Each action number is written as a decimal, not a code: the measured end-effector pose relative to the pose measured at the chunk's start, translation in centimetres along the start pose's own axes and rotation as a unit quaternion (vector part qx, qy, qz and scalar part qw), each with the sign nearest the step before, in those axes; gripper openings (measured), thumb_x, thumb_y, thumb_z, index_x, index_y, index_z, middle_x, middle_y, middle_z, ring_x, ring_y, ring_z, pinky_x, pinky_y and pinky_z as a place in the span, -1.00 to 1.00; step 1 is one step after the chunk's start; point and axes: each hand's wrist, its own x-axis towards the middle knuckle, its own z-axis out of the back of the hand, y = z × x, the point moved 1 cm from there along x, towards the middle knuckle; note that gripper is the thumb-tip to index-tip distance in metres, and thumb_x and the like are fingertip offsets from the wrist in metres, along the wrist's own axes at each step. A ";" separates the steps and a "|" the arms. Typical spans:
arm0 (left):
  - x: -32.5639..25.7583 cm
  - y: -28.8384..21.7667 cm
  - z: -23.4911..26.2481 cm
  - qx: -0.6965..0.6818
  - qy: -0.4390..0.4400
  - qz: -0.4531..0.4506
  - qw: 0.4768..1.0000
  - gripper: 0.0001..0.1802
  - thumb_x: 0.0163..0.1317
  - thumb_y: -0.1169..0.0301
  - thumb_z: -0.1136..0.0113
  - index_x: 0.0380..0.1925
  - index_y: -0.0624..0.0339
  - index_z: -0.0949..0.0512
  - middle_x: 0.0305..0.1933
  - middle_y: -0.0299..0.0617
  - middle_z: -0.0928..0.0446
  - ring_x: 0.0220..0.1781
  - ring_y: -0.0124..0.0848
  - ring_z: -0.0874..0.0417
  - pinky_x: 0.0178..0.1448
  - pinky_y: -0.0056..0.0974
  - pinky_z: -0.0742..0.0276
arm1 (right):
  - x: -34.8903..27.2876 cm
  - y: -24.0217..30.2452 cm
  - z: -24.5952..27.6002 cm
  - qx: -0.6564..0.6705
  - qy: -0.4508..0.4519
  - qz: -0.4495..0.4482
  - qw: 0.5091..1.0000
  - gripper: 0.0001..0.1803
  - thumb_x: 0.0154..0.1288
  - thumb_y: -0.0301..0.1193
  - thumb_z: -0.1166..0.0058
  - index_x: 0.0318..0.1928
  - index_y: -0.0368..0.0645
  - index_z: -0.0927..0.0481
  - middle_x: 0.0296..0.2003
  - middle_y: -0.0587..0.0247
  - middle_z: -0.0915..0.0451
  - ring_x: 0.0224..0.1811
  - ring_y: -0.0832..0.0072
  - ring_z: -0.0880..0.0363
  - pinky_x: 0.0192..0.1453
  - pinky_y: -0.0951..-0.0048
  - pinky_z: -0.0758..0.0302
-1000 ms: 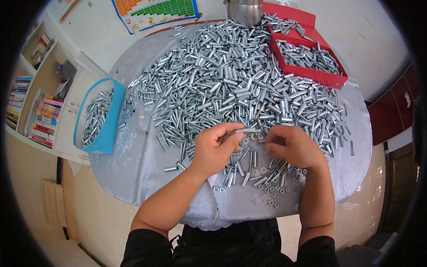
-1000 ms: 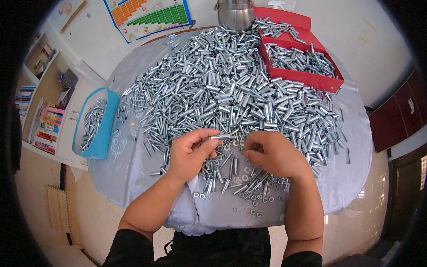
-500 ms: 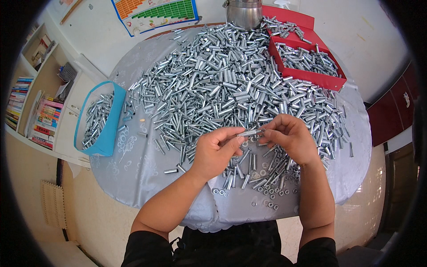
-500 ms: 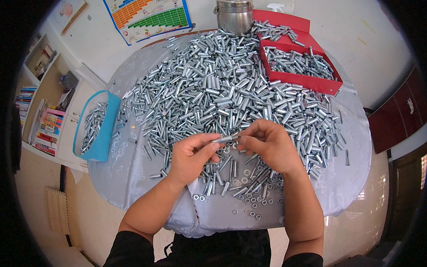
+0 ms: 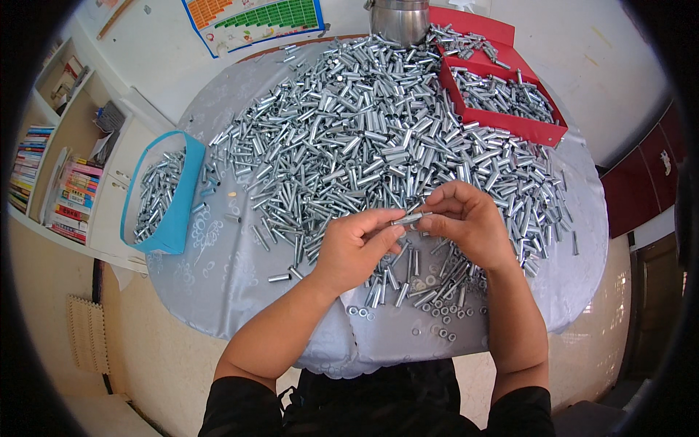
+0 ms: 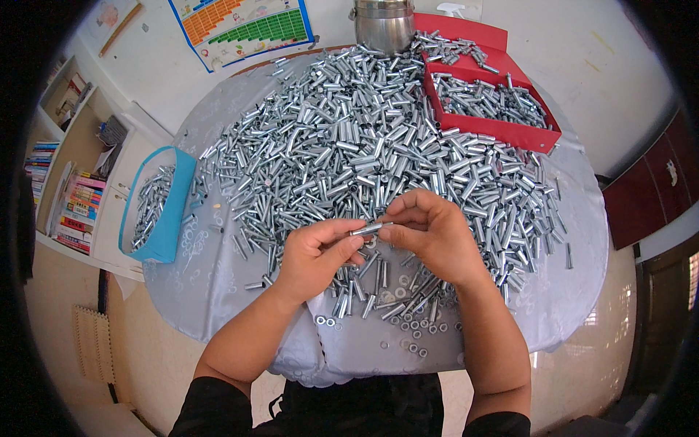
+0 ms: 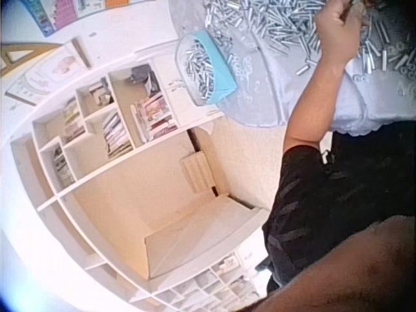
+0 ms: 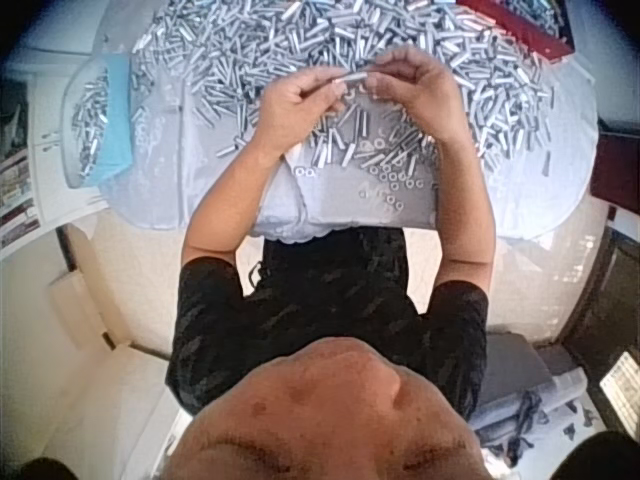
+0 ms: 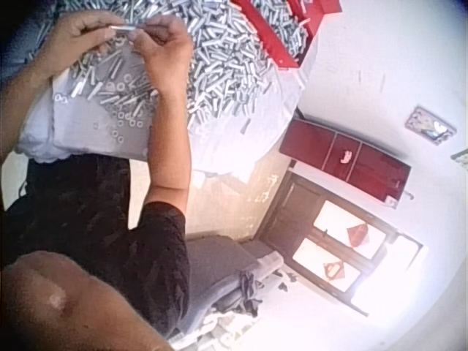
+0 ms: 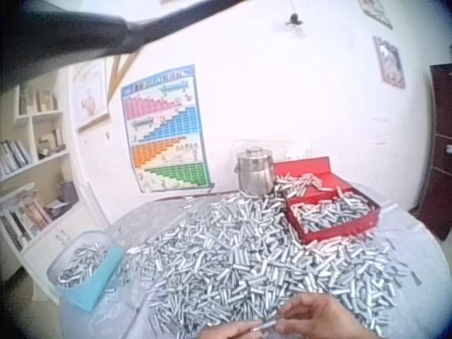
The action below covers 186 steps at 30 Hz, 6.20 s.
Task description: The person repeatedly picks up small metal bolts and washers from a large pile on a table. They insert the washers onto the bolts by hand and place the assembled units into a red box. The task involves continuous manual handling of hardware components.
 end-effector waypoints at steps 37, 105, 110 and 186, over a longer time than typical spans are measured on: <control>0.0 0.2 0.1 -0.054 -0.024 0.020 0.998 -0.75 0.34 0.52 -0.16 0.00 0.35 -0.56 -0.17 -0.08 -0.68 -0.36 -0.53 -0.66 -0.25 -0.46 -0.61 | -0.3 0.8 -0.1 -0.088 -0.064 0.009 0.994 -0.91 0.21 -0.63 -0.19 -0.25 -0.37 -0.62 -0.38 0.28 -0.67 -0.34 0.59 -0.63 -0.21 0.58 -0.54; 0.2 -0.1 0.9 -0.063 -0.066 0.004 0.996 -0.76 0.33 0.55 -0.15 -0.02 0.34 -0.57 -0.20 -0.08 -0.68 -0.38 -0.52 -0.64 -0.27 -0.47 -0.59 | 0.8 -0.9 -0.2 -0.022 0.006 0.005 1.000 -0.80 0.36 -0.50 -0.12 -0.04 -0.30 -0.57 -0.29 0.32 -0.64 -0.34 0.64 -0.57 -0.23 0.61 -0.49; 0.1 0.0 0.8 -0.051 -0.060 0.006 0.997 -0.74 0.32 0.55 -0.16 -0.01 0.34 -0.59 -0.20 -0.07 -0.68 -0.36 -0.51 -0.66 -0.25 -0.47 -0.60 | 0.6 -0.8 -0.3 -0.040 0.021 0.004 0.999 -0.79 0.36 -0.50 -0.12 -0.03 -0.30 -0.57 -0.31 0.33 -0.64 -0.34 0.64 -0.58 -0.24 0.61 -0.50; -0.1 0.0 0.3 -0.069 -0.023 0.014 0.997 -0.75 0.33 0.55 -0.16 -0.01 0.38 -0.57 -0.20 -0.05 -0.68 -0.32 -0.45 -0.70 -0.22 -0.44 -0.63 | 0.4 -0.4 -0.4 0.033 0.025 0.000 0.999 -0.85 0.34 -0.48 -0.17 -0.19 -0.33 -0.59 -0.42 0.29 -0.63 -0.39 0.58 -0.62 -0.26 0.54 -0.57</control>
